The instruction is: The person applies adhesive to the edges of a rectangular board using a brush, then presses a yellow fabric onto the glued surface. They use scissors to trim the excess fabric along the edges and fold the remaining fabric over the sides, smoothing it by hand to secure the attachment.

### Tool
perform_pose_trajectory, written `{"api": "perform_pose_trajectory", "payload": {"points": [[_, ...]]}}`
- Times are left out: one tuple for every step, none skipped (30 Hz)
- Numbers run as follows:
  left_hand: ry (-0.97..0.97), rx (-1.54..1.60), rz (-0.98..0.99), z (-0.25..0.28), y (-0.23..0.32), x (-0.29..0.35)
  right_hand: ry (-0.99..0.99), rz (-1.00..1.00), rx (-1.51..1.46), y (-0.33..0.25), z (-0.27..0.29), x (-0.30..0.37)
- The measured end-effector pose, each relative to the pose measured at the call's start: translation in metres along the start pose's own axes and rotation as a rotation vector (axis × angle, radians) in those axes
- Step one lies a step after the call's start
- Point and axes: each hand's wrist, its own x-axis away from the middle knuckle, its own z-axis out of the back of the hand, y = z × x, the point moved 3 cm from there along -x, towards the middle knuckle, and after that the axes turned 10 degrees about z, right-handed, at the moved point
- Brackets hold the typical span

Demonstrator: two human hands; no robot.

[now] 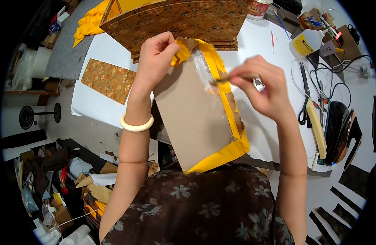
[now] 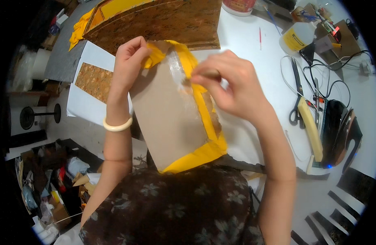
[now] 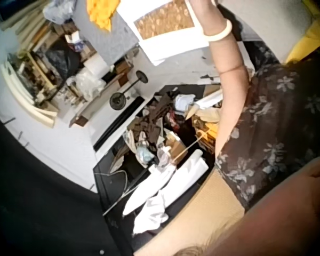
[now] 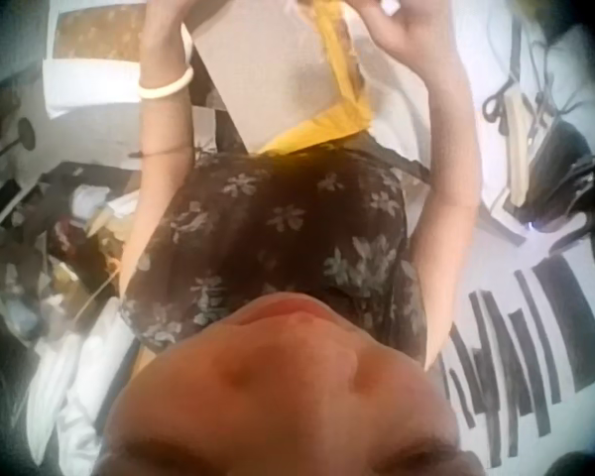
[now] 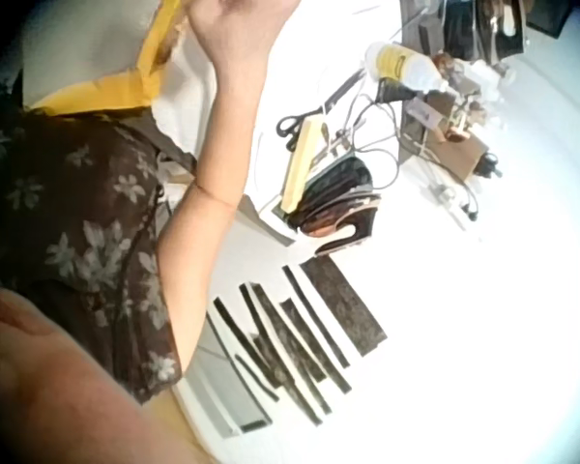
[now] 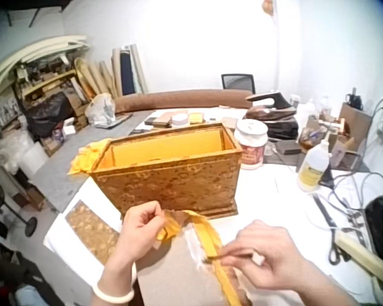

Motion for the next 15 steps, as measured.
{"api": "perform_pose_trajectory", "payload": {"points": [[0.003, 0.000, 0.007, 0.000, -0.002, 0.000, 0.023, 0.075, 0.043, 0.006, -0.006, -0.004], [0.005, 0.000, 0.013, 0.000, -0.002, 0.000, 0.046, 0.149, 0.087, 0.010, -0.011, -0.006], [0.006, 0.006, 0.010, 0.001, -0.002, 0.002, 0.064, 0.226, 0.125, 0.010, -0.015, -0.009], [0.007, 0.012, 0.007, 0.002, -0.002, 0.002, 0.023, 0.224, 0.138, 0.007, -0.014, -0.008], [0.005, 0.019, 0.003, 0.003, -0.001, 0.002, -0.017, 0.221, 0.152, -0.004, -0.010, -0.004], [-0.001, 0.021, 0.001, 0.002, -0.002, 0.001, -0.059, 0.217, 0.165, -0.015, -0.005, 0.001], [-0.002, 0.024, 0.002, 0.003, -0.003, 0.002, -0.112, 0.146, 0.063, -0.024, 0.000, 0.006], [-0.005, 0.027, 0.003, 0.003, -0.004, 0.003, -0.170, 0.105, 0.000, -0.032, 0.006, 0.011], [-0.001, 0.026, 0.003, 0.002, -0.004, 0.004, -0.225, 0.062, -0.059, -0.039, 0.013, 0.017], [0.002, 0.025, 0.003, 0.001, -0.003, 0.006, -0.280, 0.020, -0.117, -0.044, 0.016, 0.021], [0.007, 0.024, 0.002, 0.001, -0.004, 0.008, -0.273, -0.009, -0.206, -0.049, 0.016, 0.023], [0.014, 0.000, 0.003, 0.000, -0.001, 0.005, -0.264, -0.037, -0.233, -0.049, 0.017, 0.021], [0.022, -0.025, 0.004, 0.000, 0.001, 0.005, -0.254, -0.063, -0.261, -0.048, 0.017, 0.017], [0.032, -0.050, 0.004, 0.002, 0.004, 0.007, -0.244, -0.088, -0.290, -0.047, 0.016, 0.012], [0.038, -0.051, -0.002, 0.003, 0.003, 0.005, -0.117, 0.023, -0.090, -0.036, 0.011, 0.009]]}}
